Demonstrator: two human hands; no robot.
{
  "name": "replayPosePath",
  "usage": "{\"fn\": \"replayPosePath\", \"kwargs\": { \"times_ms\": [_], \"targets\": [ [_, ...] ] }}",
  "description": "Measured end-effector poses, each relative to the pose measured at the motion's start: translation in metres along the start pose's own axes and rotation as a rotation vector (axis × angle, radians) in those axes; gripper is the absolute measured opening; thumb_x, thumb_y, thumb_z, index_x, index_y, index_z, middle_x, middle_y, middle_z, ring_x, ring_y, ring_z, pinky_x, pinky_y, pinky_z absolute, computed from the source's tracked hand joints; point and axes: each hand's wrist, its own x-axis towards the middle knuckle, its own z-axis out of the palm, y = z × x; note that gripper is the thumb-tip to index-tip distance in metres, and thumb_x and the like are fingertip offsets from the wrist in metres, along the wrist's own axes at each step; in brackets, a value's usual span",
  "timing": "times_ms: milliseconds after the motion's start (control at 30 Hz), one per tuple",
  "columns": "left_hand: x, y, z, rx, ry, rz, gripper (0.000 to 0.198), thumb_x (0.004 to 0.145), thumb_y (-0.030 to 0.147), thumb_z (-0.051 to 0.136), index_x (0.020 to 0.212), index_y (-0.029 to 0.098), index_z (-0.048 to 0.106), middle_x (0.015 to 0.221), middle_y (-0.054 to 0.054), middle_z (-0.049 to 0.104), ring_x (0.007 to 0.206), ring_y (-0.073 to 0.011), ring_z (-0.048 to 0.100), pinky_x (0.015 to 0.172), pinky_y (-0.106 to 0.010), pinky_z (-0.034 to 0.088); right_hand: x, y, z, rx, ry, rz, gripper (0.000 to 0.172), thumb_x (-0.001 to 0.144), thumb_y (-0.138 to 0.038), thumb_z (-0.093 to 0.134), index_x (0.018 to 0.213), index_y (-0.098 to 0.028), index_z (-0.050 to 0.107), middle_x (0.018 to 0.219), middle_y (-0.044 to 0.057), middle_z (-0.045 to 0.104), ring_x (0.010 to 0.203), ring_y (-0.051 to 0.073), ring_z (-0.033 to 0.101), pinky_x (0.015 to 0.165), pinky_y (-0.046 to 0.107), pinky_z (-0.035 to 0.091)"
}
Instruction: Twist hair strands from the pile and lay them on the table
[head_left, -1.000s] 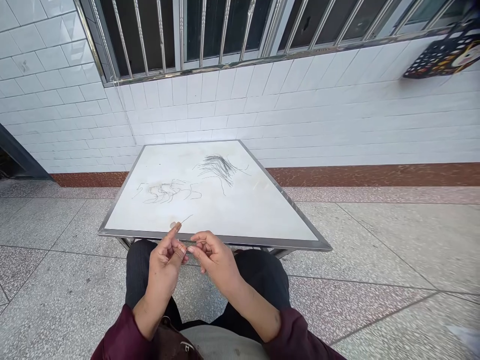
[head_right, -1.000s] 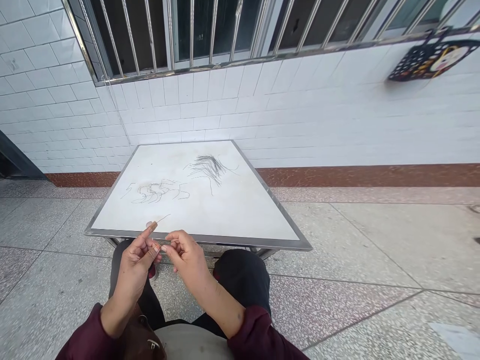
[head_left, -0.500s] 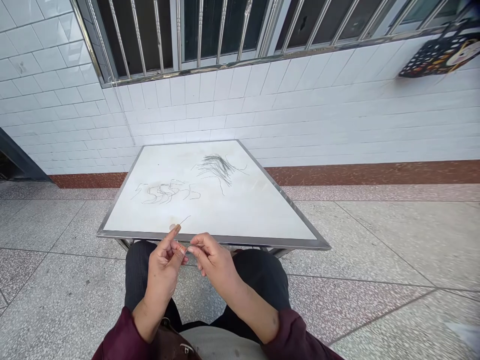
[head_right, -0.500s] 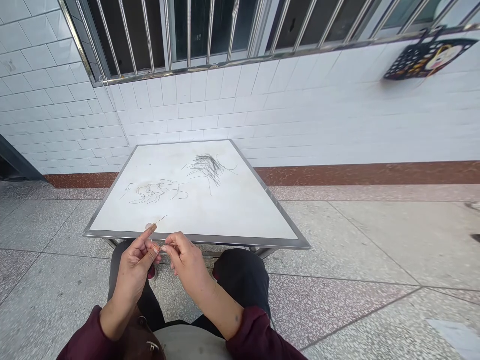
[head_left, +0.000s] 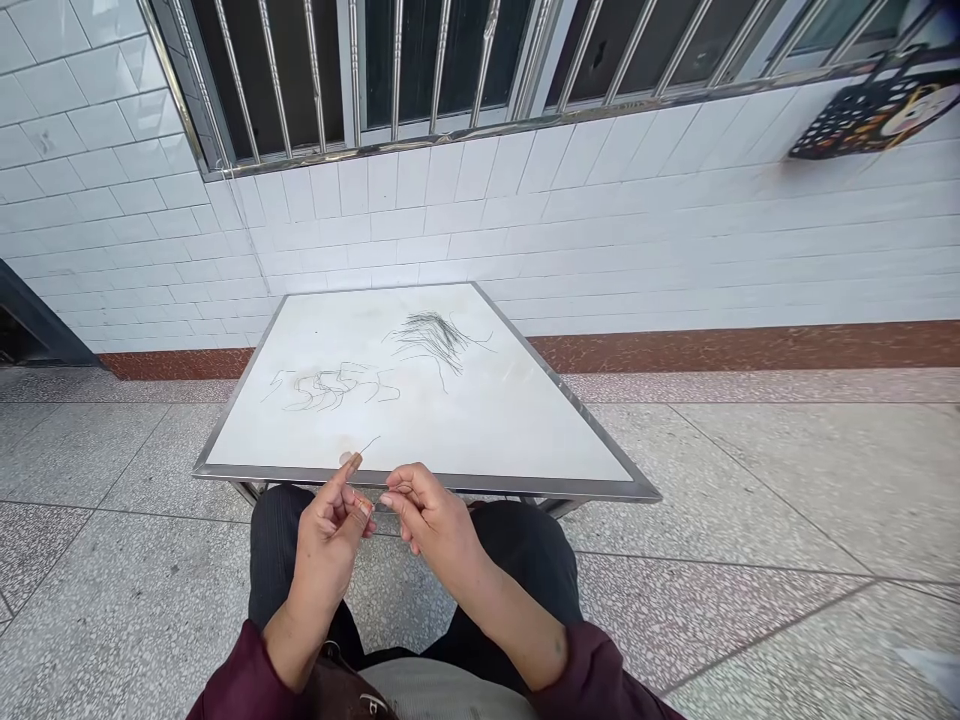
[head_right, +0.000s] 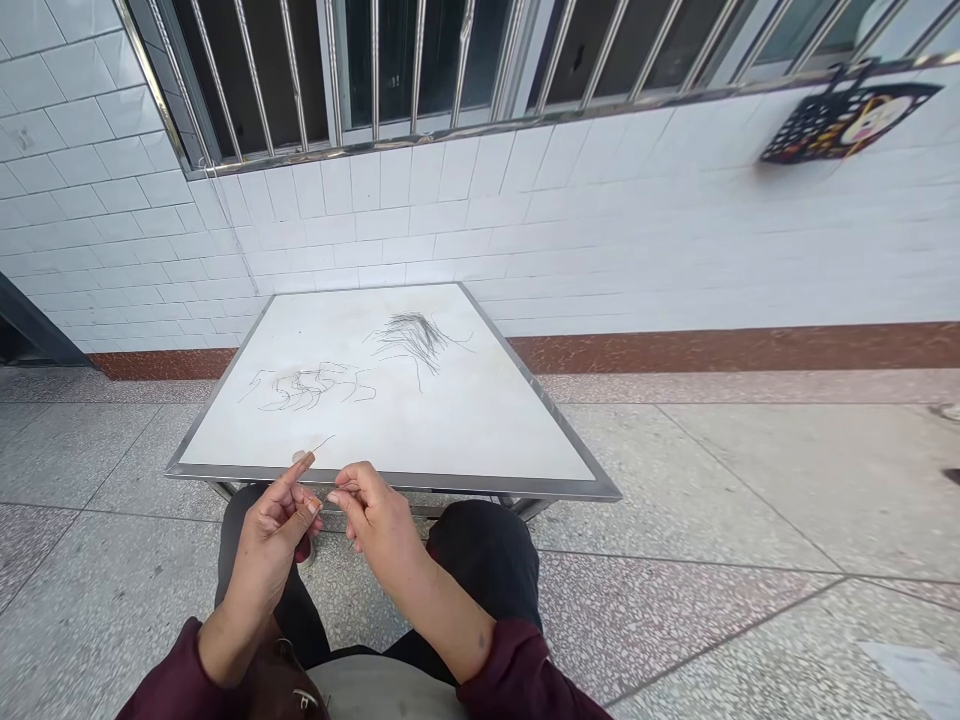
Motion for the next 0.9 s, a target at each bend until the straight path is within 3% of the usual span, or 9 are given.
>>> {"fn": "replayPosePath", "kwargs": {
  "times_ms": [200,367,533,900],
  "targets": [
    [0.0023,0.0054,-0.0029,0.113,-0.072,0.003,0.05,0.082,0.032,0.067,0.129,0.019,0.061,0.079,0.001,0.058,0.064,-0.0109,0.058,0.053,-0.021,0.047,-0.0018,-0.0009,-0.0027,-0.055,-0.065,-0.038,0.01,0.086,-0.032,0.053,0.092,-0.025,0.053,0.078,-0.003,0.064,0.041,0.007,0.048,0.037,0.019,0.039],
    [0.004,0.0054,-0.0027,0.08,-0.056,-0.036,0.051,0.078,0.033,0.071,0.127,0.018,0.063,0.072,0.002,0.058,0.06,-0.0099,0.058,0.055,-0.022,0.048,-0.0024,0.0003,-0.0038,-0.061,-0.057,-0.038,0.012,0.086,-0.034,0.055,0.094,-0.025,0.054,0.075,-0.003,0.063,0.044,0.009,0.052,0.038,0.02,0.04],
    [0.0044,0.0065,-0.0014,-0.01,-0.034,-0.069,0.053,0.073,0.03,0.077,0.124,0.019,0.065,0.072,0.003,0.061,0.062,-0.0092,0.06,0.061,-0.022,0.052,-0.0017,-0.0064,-0.0071,-0.201,0.041,-0.157,0.012,0.086,-0.036,0.058,0.086,-0.024,0.057,0.075,-0.001,0.065,0.064,0.014,0.06,0.057,0.024,0.047],
    [0.0027,0.0045,0.0035,0.001,0.021,-0.057,0.052,0.073,0.032,0.077,0.122,0.02,0.067,0.071,0.002,0.064,0.06,-0.0106,0.064,0.055,-0.022,0.052,-0.0023,-0.0019,-0.0035,-0.321,0.139,-0.14,0.024,0.093,-0.045,0.05,0.089,-0.024,0.061,0.052,-0.007,0.046,0.05,0.013,0.047,0.052,0.024,0.036]
  ]
}}
